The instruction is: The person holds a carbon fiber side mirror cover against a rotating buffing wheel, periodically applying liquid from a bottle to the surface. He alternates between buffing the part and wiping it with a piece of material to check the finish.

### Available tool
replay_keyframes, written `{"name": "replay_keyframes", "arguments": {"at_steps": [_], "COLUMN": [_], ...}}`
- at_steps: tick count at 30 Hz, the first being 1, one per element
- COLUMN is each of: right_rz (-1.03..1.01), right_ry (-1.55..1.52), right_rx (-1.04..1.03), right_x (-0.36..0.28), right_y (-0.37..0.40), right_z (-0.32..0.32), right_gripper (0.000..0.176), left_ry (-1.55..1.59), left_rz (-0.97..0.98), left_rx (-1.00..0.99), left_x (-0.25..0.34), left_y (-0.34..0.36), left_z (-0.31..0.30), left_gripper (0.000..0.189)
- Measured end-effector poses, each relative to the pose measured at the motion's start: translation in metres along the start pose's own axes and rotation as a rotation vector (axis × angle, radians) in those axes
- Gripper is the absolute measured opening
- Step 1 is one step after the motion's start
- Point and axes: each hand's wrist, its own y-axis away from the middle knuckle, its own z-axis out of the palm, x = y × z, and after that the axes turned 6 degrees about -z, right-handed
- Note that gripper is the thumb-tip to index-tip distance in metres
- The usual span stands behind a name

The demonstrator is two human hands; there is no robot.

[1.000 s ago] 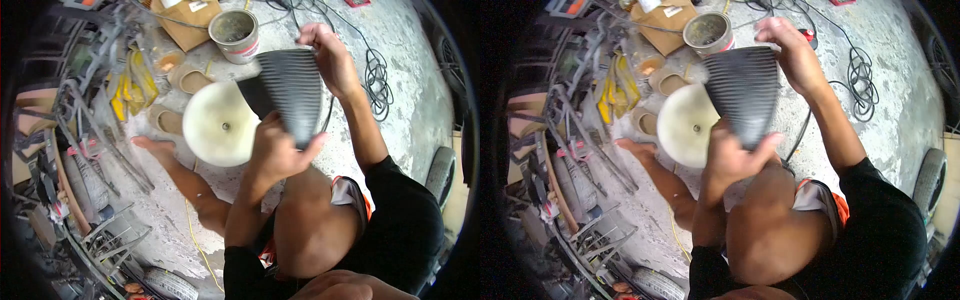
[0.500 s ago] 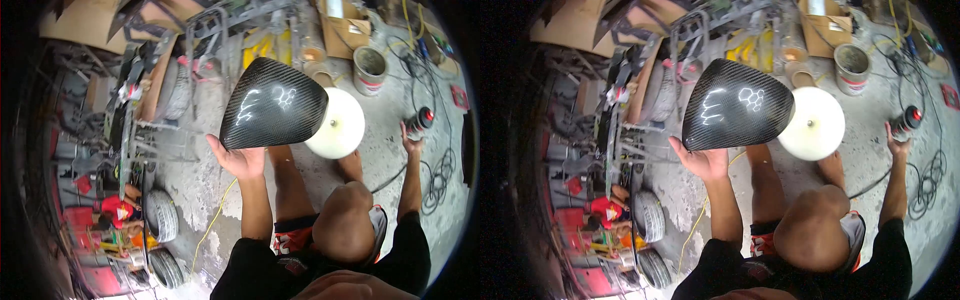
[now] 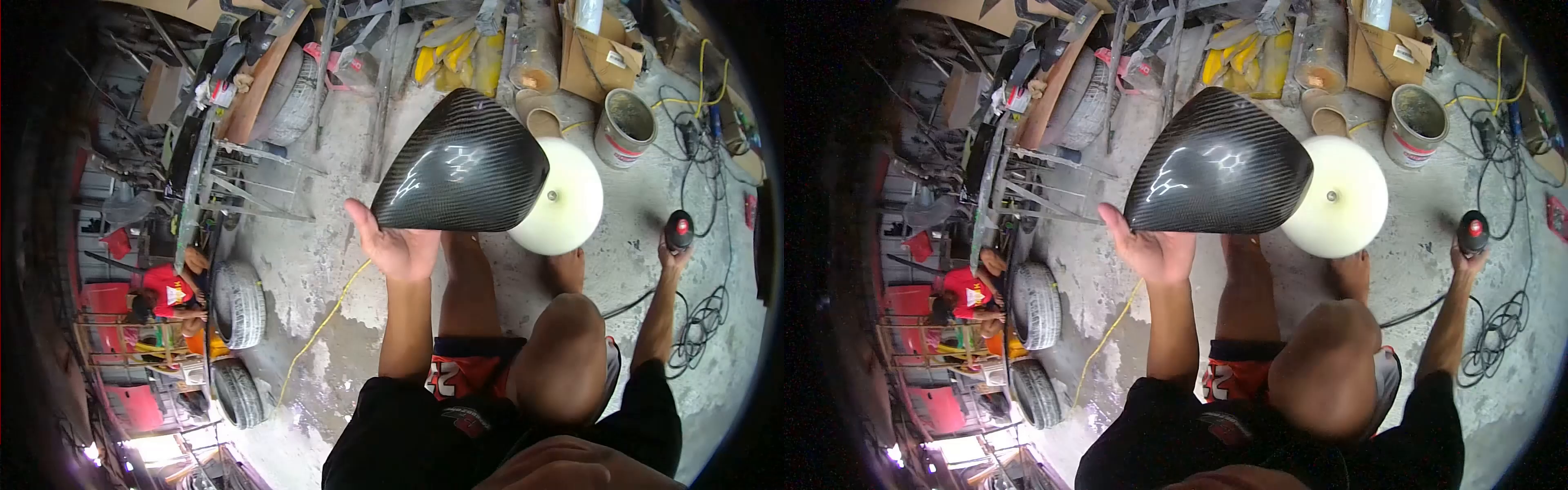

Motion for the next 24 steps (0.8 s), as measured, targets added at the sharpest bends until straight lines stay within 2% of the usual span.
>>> {"name": "replay_keyframes", "arguments": {"at_steps": [1, 3, 5, 7, 9, 10, 13, 15, 16, 17, 18, 19, 20, 21, 22, 24], "right_rz": [-0.063, -0.105, -0.062, -0.323, -0.562, -0.679, -1.098, -1.129, -1.153, -1.261, -1.361, -1.455, -1.545, -1.585, -1.567, -1.408], "right_ry": [0.108, 0.076, -0.002, 0.139, 0.236, 0.267, 0.258, 0.352, 0.37, 0.411, 0.45, 0.484, 0.511, 0.573, 0.677, 0.943], "right_rx": [-0.136, -0.146, -0.378, -0.42, -0.587, -0.614, -0.548, -0.925, -0.934, -1.074, -1.217, -1.362, -1.511, -1.5, -1.383, -1.139], "right_x": [0.002, -0.009, -0.039, -0.055, -0.079, -0.086, -0.071, -0.076, -0.069, -0.058, -0.045, -0.032, -0.02, -0.004, 0.015, 0.044], "right_y": [0.016, 0.069, 0.103, 0.178, 0.237, 0.271, 0.397, 0.459, 0.48, 0.498, 0.512, 0.521, 0.526, 0.523, 0.508, 0.458], "right_z": [0.003, 0.037, 0.064, 0.142, 0.201, 0.234, 0.333, 0.37, 0.385, 0.4, 0.414, 0.427, 0.436, 0.431, 0.416, 0.373], "right_gripper": [0.039, 0.038, 0.044, 0.043, 0.056, 0.056, 0.06, 0.052, 0.052, 0.036, 0.024, 0.019, 0.027, 0.02, 0.018, 0.033], "left_ry": [0.023, 0.09, 0.126, 0.215, 0.192, 0.138, 0.098, 0.176, 0.355, 0.531, 0.507, 0.524, 0.527, 0.527, 0.508, 0.509], "left_rz": [-0.039, -0.074, -0.092, -0.139, -0.102, -0.083, -0.153, -0.188, -0.299, -0.415, -0.436, -0.444, -0.492, -0.537, -0.548, -0.529], "left_rx": [0.034, 0.007, 0.097, 0.049, -0.006, -0.013, -0.096, -0.075, -0.017, 0.047, 0.064, 0.058, 0.082, 0.104, 0.103, 0.12], "left_x": [-0.005, -0.016, -0.032, -0.049, -0.067, -0.072, -0.093, -0.111, -0.121, -0.13, -0.135, -0.141, -0.147, -0.152, -0.157, -0.168], "left_y": [0.0, 0.001, -0.001, -0.001, 0.001, 0.005, 0.015, 0.016, 0.013, 0.013, 0.014, 0.016, 0.017, 0.018, 0.018, 0.013], "left_z": [0.001, 0.003, 0.019, 0.018, 0.015, 0.035, 0.055, 0.055, 0.05, 0.05, 0.057, 0.058, 0.058, 0.056, 0.053, 0.044], "left_gripper": [0.083, 0.082, 0.088, 0.09, 0.087, 0.081, 0.083, 0.081, 0.079, 0.078, 0.073, 0.073, 0.073, 0.073, 0.074, 0.074]}}
